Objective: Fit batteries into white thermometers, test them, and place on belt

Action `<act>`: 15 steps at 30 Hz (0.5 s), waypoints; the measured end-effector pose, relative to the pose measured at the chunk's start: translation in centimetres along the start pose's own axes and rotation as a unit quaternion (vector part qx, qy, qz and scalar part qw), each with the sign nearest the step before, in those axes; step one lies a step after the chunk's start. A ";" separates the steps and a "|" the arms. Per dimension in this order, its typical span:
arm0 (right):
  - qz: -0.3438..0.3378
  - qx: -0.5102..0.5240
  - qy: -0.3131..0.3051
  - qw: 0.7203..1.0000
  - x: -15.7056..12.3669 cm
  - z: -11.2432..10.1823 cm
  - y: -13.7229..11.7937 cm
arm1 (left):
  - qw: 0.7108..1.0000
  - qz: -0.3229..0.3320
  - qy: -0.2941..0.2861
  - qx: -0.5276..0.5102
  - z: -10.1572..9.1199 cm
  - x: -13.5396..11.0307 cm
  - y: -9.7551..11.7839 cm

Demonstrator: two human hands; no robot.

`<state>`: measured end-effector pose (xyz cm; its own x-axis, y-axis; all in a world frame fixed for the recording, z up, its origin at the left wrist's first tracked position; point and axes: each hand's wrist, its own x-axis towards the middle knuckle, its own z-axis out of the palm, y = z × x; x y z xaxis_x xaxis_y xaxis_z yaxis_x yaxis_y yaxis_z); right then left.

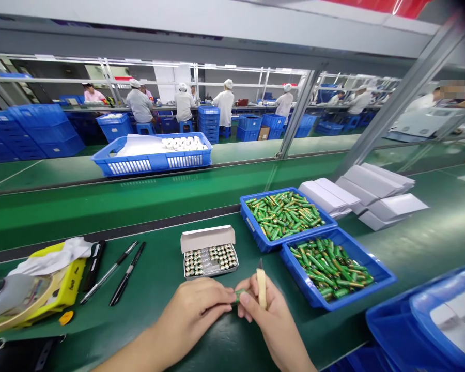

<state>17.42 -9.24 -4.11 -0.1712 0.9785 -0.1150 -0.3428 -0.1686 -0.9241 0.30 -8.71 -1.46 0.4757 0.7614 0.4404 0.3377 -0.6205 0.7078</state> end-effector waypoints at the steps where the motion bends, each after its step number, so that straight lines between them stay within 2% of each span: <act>1: 0.005 -0.004 -0.002 1.000 0.0 -0.3 -0.3 | 0.999 -0.017 -0.018 -0.026 -0.2 0.2 0.0; 4: 0.010 -0.013 -0.011 1.000 -0.3 -0.8 -0.9 | 0.988 -0.087 -0.057 -0.114 -0.8 1.0 0.0; 6: 0.013 -0.031 -0.030 0.999 -0.6 -0.8 -0.9 | 0.978 -0.124 -0.062 -0.153 -1.1 1.4 -0.2; 8: 0.032 -0.071 -0.071 0.994 -0.9 -0.6 -0.9 | 0.977 -0.141 -0.033 -0.154 -1.5 1.8 -0.6; 10: 0.039 -0.135 -0.089 0.986 -0.9 -0.7 -1.0 | 0.981 -0.155 0.021 -0.111 -2.0 2.0 -1.3; 11: 0.022 -0.176 -0.073 0.981 -0.9 -1.0 -1.2 | 0.982 -0.165 0.050 -0.077 -2.2 2.1 -1.8; 13: -0.060 -0.279 0.020 0.958 -0.4 -2.3 -1.9 | 0.980 -0.182 0.083 -0.002 -2.6 2.2 -2.8; 14: -0.114 -0.339 0.092 0.929 -0.1 -3.4 -2.4 | 0.979 -0.185 0.080 0.032 -2.7 2.1 -3.3; 15: -0.170 -0.399 0.168 0.885 0.3 -4.7 -2.9 | 0.979 -0.184 0.066 0.061 -2.7 2.1 -3.9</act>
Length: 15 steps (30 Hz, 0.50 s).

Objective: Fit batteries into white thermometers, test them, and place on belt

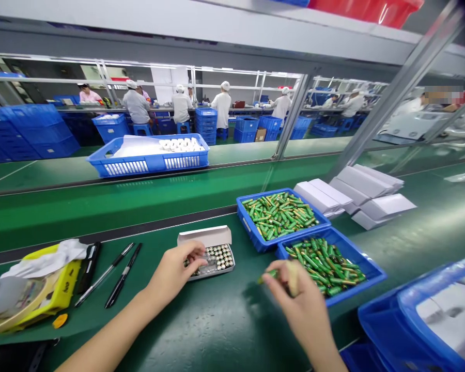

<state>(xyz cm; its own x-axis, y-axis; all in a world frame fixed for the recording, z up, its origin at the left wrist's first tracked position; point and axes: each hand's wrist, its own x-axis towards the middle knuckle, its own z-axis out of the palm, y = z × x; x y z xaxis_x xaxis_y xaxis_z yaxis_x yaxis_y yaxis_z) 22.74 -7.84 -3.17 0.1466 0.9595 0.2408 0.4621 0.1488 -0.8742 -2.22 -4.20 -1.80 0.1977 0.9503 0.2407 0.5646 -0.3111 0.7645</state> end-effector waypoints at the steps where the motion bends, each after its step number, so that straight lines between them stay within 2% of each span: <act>1: -0.030 -0.081 0.086 0.993 0.9 -1.1 0.9 | 0.999 0.009 -0.018 0.026 0.2 0.1 -0.5; 2: -0.059 -0.152 0.155 0.974 1.8 -2.1 1.9 | 0.998 0.021 -0.040 0.048 0.4 0.1 -0.9; 3: -0.093 -0.209 0.198 0.953 2.7 -3.1 2.9 | 0.995 0.036 -0.060 0.068 0.7 0.1 -1.2; 6: -0.169 -0.304 0.208 0.914 4.3 -4.9 5.1 | 0.982 0.070 -0.104 0.138 1.5 0.0 -1.4; 9: -0.198 -0.277 0.192 0.920 4.1 -4.3 4.9 | 0.975 0.056 -0.116 0.182 1.8 0.2 -0.8; 11: -0.206 -0.218 0.151 0.942 3.3 -2.8 3.6 | 0.974 0.030 -0.113 0.193 1.8 0.6 -0.2; 12: -0.210 -0.186 0.109 0.954 2.8 -1.8 2.7 | 0.972 0.017 -0.116 0.202 1.7 0.8 0.1; 14: -0.223 -0.140 -0.010 0.965 1.9 0.3 1.1 | 0.964 0.000 -0.133 0.229 1.6 1.3 0.5; 15: -0.237 -0.130 -0.075 0.960 1.5 1.3 0.5 | 0.960 -0.004 -0.143 0.242 1.7 1.5 0.7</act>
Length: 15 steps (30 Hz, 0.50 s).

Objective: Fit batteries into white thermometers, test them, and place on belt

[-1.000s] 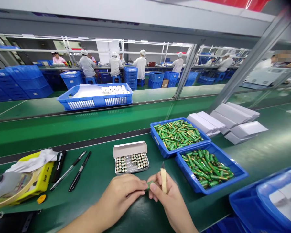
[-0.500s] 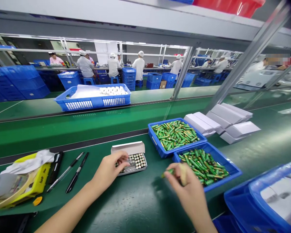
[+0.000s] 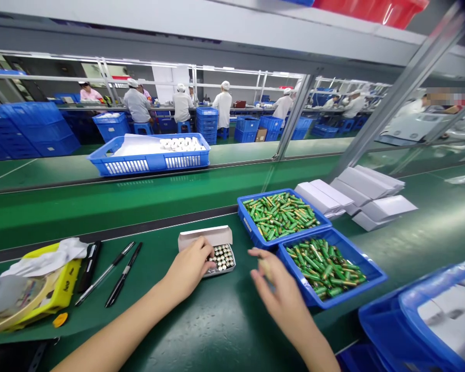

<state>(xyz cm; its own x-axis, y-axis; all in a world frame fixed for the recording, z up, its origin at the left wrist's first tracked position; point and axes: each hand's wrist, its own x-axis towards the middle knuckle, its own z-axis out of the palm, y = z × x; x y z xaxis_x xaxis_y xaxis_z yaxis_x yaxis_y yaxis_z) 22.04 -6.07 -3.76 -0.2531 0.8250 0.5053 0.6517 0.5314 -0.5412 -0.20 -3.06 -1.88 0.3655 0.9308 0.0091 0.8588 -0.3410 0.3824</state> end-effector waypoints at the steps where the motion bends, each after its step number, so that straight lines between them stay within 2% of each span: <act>1: -0.029 0.011 -0.055 0.998 0.1 0.8 -0.8 | 1.000 -0.001 -0.011 0.009 -0.1 0.2 0.1; 3: -0.080 0.008 -0.141 0.987 0.2 2.1 -2.0 | 1.000 0.004 -0.022 0.014 -0.1 0.4 0.3; 6: -0.099 -0.009 -0.193 0.976 0.3 3.3 -2.6 | 0.999 0.010 -0.015 -0.034 0.1 0.6 0.1; 11: -0.068 0.013 -0.217 0.974 0.2 3.1 -2.4 | 0.985 -0.022 0.033 -0.168 0.2 0.6 -0.7; 15: -0.030 0.072 -0.157 0.985 0.0 2.6 -2.6 | 0.950 -0.074 0.070 -0.295 -0.1 0.3 -1.1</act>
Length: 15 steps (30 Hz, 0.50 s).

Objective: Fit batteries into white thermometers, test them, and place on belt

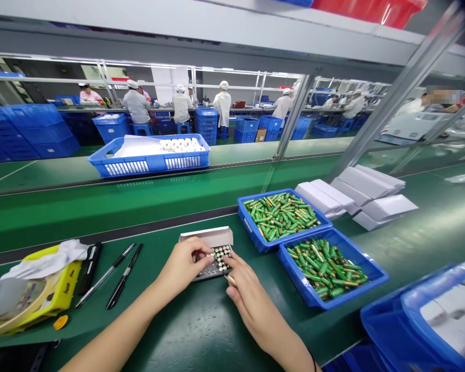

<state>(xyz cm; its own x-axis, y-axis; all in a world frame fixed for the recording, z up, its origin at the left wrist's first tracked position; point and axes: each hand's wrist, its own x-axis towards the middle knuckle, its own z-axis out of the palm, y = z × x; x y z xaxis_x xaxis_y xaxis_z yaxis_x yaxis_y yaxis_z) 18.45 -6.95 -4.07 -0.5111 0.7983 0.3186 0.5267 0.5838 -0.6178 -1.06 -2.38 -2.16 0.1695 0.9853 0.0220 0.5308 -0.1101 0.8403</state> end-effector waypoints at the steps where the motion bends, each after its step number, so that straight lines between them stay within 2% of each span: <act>1: 0.017 0.016 0.017 1.000 -0.1 0.0 -0.1 | 0.999 -0.019 0.010 -0.044 -0.1 -0.1 0.1; 4: 0.079 0.047 0.045 0.995 -0.1 0.3 -0.6 | 0.976 -0.054 0.019 -0.209 -0.1 -0.6 0.6; 7: 0.109 0.070 0.069 0.989 0.0 0.4 -1.0 | 0.946 -0.068 -0.007 -0.318 0.1 -1.2 1.4; 12: 0.154 0.188 -0.006 0.970 0.2 0.3 -1.5 | 0.923 -0.087 -0.013 -0.374 0.2 -2.0 2.0; 15: 0.168 0.226 -0.016 0.960 0.2 0.3 -1.5 | 0.917 -0.088 -0.026 -0.388 0.3 -2.2 2.0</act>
<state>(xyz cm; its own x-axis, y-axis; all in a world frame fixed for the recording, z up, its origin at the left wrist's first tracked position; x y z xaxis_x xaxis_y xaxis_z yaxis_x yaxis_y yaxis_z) 17.35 -7.67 -3.32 -0.3884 0.9210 0.0300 0.3210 0.1658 -0.9325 -0.15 -4.81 -0.70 0.1873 0.9693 -0.1595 -0.1932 0.1956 0.9615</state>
